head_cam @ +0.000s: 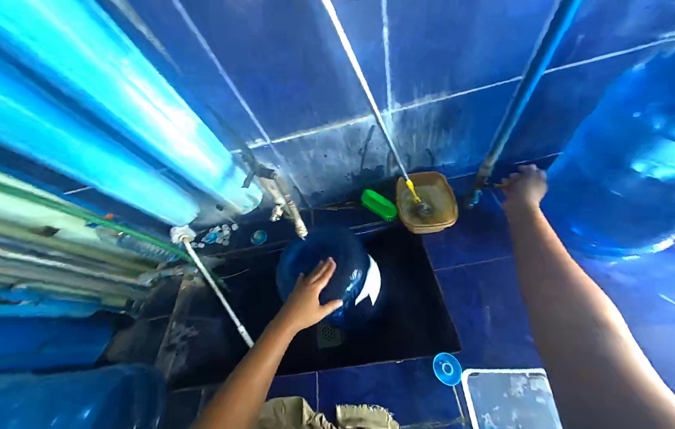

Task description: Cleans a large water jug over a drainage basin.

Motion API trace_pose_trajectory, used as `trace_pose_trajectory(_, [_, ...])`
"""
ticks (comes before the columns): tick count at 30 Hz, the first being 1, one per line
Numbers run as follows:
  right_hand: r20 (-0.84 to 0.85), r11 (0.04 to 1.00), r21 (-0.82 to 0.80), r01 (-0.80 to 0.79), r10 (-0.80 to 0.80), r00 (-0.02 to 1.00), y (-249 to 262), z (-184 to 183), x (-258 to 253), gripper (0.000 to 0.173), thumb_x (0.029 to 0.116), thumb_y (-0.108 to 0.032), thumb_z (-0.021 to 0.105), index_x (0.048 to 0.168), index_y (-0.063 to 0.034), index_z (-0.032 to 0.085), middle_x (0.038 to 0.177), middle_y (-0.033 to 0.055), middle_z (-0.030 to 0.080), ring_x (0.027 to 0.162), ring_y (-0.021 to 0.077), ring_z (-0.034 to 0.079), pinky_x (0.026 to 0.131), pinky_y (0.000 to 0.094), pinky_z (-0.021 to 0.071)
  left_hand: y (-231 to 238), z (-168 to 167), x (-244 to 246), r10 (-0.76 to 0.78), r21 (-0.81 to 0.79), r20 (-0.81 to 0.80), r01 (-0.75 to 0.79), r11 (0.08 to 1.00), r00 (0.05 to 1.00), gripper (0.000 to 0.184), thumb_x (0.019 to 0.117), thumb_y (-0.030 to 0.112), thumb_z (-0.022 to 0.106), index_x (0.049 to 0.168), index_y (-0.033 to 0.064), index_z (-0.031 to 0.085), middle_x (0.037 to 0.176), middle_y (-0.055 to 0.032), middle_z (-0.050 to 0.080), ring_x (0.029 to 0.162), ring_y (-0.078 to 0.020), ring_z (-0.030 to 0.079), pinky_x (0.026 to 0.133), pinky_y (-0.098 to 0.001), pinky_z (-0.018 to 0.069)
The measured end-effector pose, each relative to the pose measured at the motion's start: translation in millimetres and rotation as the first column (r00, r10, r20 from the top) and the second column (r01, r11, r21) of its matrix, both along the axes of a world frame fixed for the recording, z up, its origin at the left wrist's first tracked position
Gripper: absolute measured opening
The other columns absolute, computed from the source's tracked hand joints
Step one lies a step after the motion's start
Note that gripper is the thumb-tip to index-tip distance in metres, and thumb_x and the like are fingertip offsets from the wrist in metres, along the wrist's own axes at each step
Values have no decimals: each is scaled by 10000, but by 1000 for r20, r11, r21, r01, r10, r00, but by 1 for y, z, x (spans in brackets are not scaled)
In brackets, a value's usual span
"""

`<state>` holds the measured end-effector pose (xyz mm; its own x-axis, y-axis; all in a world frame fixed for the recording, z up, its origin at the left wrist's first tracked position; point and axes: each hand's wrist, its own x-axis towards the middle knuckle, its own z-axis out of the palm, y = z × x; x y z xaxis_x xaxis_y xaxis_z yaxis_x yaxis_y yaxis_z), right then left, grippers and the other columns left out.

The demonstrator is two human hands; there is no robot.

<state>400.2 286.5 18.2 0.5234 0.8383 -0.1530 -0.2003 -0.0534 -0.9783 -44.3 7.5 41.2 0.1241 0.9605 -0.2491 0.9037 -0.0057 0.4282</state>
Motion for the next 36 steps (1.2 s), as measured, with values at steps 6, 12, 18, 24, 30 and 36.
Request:
trace_pose_trajectory(6, [743, 982, -78, -175, 174, 646, -19, 7, -26, 425, 1106, -272, 369, 1322, 9, 604, 1352, 278, 595, 1292, 436, 555, 1087, 621, 420, -11, -10, -39, 214, -10, -28, -215, 977, 976, 768, 1051, 520, 463, 1646, 102, 217, 1731, -90, 124, 1598, -268, 112, 1256, -635, 75])
trace_pose_trajectory(12, [716, 978, -87, -187, 192, 671, -15, 0, -20, 412, 1110, -299, 382, 1328, -30, 606, 1347, 270, 601, 1269, 449, 571, 1051, 672, 424, 33, -14, 17, 175, 23, -36, -174, 984, 984, 1037, 915, 586, 676, 1662, 122, 125, 1733, -88, 113, 1597, -294, 104, 1215, -714, 115])
trace_pose_trajectory(18, [710, 975, -83, -205, 202, 675, -15, 2, -19, 397, 1113, -264, 380, 1314, -8, 607, 1342, 275, 600, 1276, 452, 564, 1060, 661, 419, -22, 2, -29, -54, -36, 155, 61, 997, 986, 915, 807, 264, 847, 1590, 131, 392, 1722, -89, 172, 1595, -253, 131, 1241, -676, 48])
trace_pose_trajectory(24, [703, 983, -69, -169, 169, 691, -23, 12, -29, 408, 1106, -255, 368, 1287, 16, 613, 1330, 268, 606, 1292, 403, 562, 1094, 578, 420, 31, -23, 1, 304, 66, -63, -300, 952, 951, 838, 1041, 623, 378, 1656, 100, 153, 1736, -94, 81, 1603, -293, 46, 1209, -714, 30])
trace_pose_trajectory(30, [715, 979, -69, -191, 182, 675, -20, 6, -22, 402, 1108, -255, 368, 1304, 5, 604, 1353, 245, 597, 1298, 371, 561, 1101, 550, 423, -6, 7, 14, -188, -94, 116, 200, 975, 975, 783, 915, 209, 738, 1607, 173, 372, 1720, -27, 199, 1598, -245, 112, 1230, -690, 67])
trace_pose_trajectory(36, [712, 980, -77, -186, 184, 678, -19, 3, -28, 375, 1050, -155, 426, 1366, 10, 540, 1362, 268, 562, 1267, 379, 568, 1065, 514, 470, 1, -15, -14, 122, 21, -166, -120, 993, 979, 804, 1053, 568, 418, 1656, 101, 164, 1738, -80, 79, 1605, -260, 56, 1237, -672, 32])
